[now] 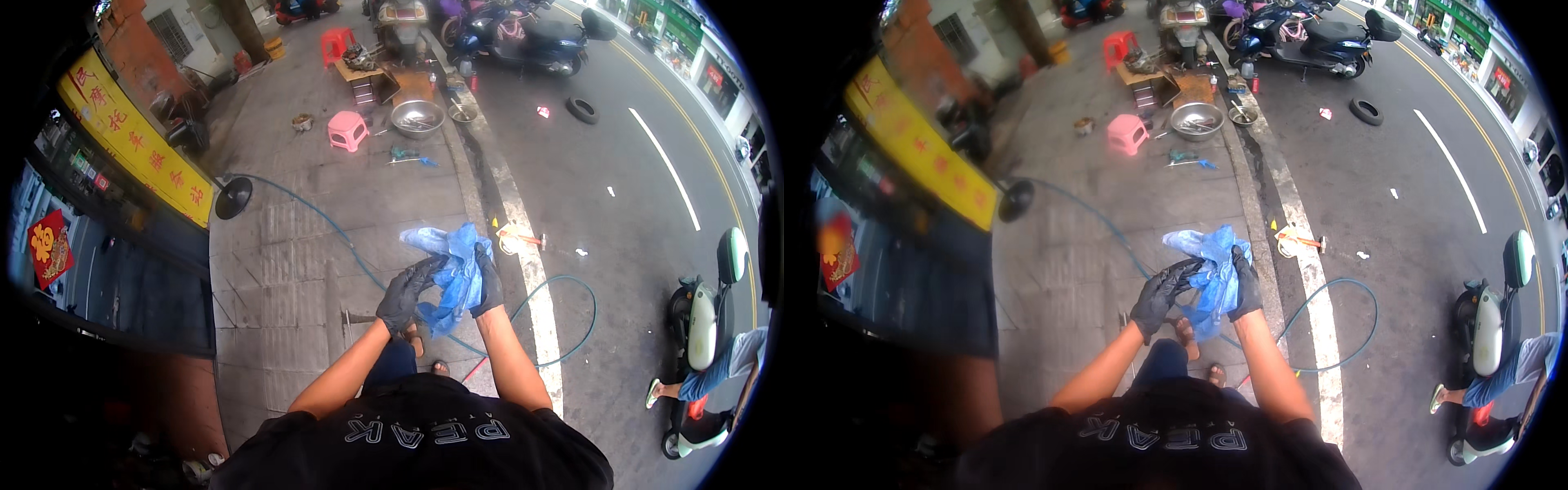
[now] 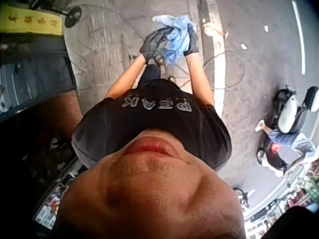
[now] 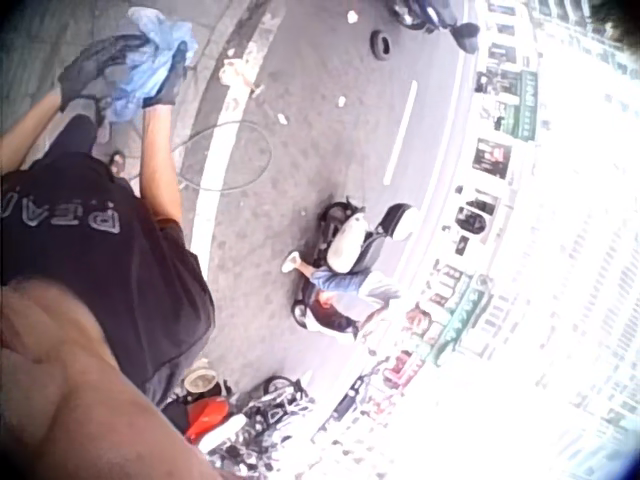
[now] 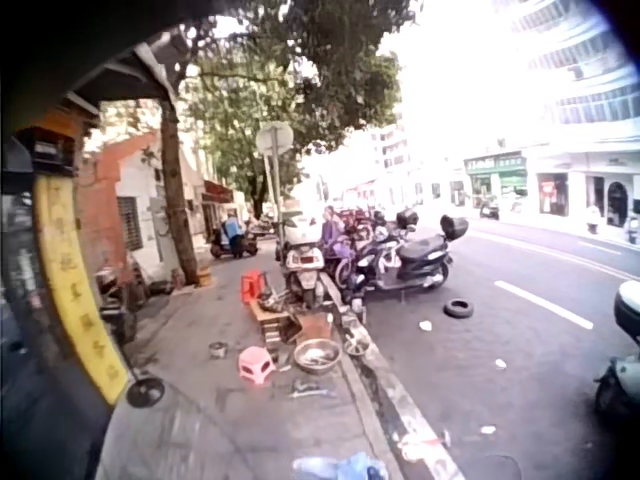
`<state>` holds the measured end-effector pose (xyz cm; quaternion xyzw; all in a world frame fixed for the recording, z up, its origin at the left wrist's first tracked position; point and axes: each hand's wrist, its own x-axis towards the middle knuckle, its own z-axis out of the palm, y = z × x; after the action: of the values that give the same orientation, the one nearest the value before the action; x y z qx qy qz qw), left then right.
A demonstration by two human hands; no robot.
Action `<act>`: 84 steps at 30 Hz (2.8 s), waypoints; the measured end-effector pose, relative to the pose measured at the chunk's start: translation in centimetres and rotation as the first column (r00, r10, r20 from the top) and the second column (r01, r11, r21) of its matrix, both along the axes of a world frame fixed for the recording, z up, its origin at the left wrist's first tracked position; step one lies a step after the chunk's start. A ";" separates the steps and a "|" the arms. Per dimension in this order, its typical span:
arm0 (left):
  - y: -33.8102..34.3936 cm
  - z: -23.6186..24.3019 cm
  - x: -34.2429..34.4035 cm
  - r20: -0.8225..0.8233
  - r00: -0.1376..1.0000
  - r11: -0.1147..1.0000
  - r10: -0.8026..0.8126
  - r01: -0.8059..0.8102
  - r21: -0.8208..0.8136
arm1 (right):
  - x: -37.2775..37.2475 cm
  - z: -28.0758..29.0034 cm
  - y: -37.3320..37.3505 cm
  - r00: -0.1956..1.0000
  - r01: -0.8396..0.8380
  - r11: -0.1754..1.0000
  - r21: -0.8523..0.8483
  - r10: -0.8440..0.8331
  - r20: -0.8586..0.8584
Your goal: The person cleans an engine component with a blue cloth, uses a screwdriver and pliers to manipulate gears within the engine casing, and uses a hammer and a metal tool to tap on the assembly.
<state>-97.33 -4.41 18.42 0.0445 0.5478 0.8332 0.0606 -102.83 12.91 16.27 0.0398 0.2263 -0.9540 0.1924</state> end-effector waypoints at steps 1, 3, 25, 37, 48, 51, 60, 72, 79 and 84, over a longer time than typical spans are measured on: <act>-1.0 0.1 -1.6 0.013 1.000 1.000 0.001 -0.001 -0.013 | -2.2 -1.3 0.1 0.999 -0.006 1.000 0.023 0.005 0.046; -3.8 0.2 -5.6 0.046 0.999 1.000 0.012 -0.011 -0.023 | -6.4 -1.8 -0.7 0.993 0.097 0.992 0.087 -0.103 0.063; -30.2 -3.8 -48.0 0.435 0.844 0.785 0.315 -0.489 0.380 | -46.1 4.0 -33.3 0.831 0.332 0.186 0.925 0.407 -0.380; -46.9 -2.9 -65.9 0.564 0.742 0.797 0.363 -0.561 0.225 | -68.9 -10.3 -47.8 0.949 -0.179 0.521 0.835 0.317 0.006; -56.6 2.8 -83.1 0.353 0.915 0.946 0.197 -0.272 0.175 | -88.4 -5.0 -54.7 0.955 -0.152 0.416 0.896 0.297 0.024; -59.1 3.7 -87.7 0.363 0.926 0.967 0.106 -0.180 0.178 | -91.1 -5.3 -57.3 0.975 -0.086 0.512 0.855 0.220 -0.034; -68.2 -4.0 -104.3 0.328 0.943 0.979 -0.059 0.119 -0.166 | -98.1 0.1 -70.8 0.845 0.345 -0.149 0.927 0.479 -0.237; -74.7 -10.1 -123.2 0.287 0.950 0.879 -0.122 0.237 -0.414 | -111.7 -1.2 -73.7 0.999 -0.025 0.191 0.981 0.039 0.018; -72.6 -13.6 -128.6 0.619 0.785 0.988 0.037 0.063 -0.138 | -119.3 -13.9 -67.5 0.974 -0.178 0.232 0.956 -0.096 0.205; -71.7 -21.9 -129.1 0.665 0.744 0.978 -0.064 0.178 -0.105 | -121.4 -13.5 -64.8 0.875 -0.405 0.177 0.897 -0.208 0.436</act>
<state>-226.40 -76.08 -3.45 -0.2209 0.5528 0.7425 0.3070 -224.19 -51.85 2.81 0.3655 0.7298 -0.5283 0.2337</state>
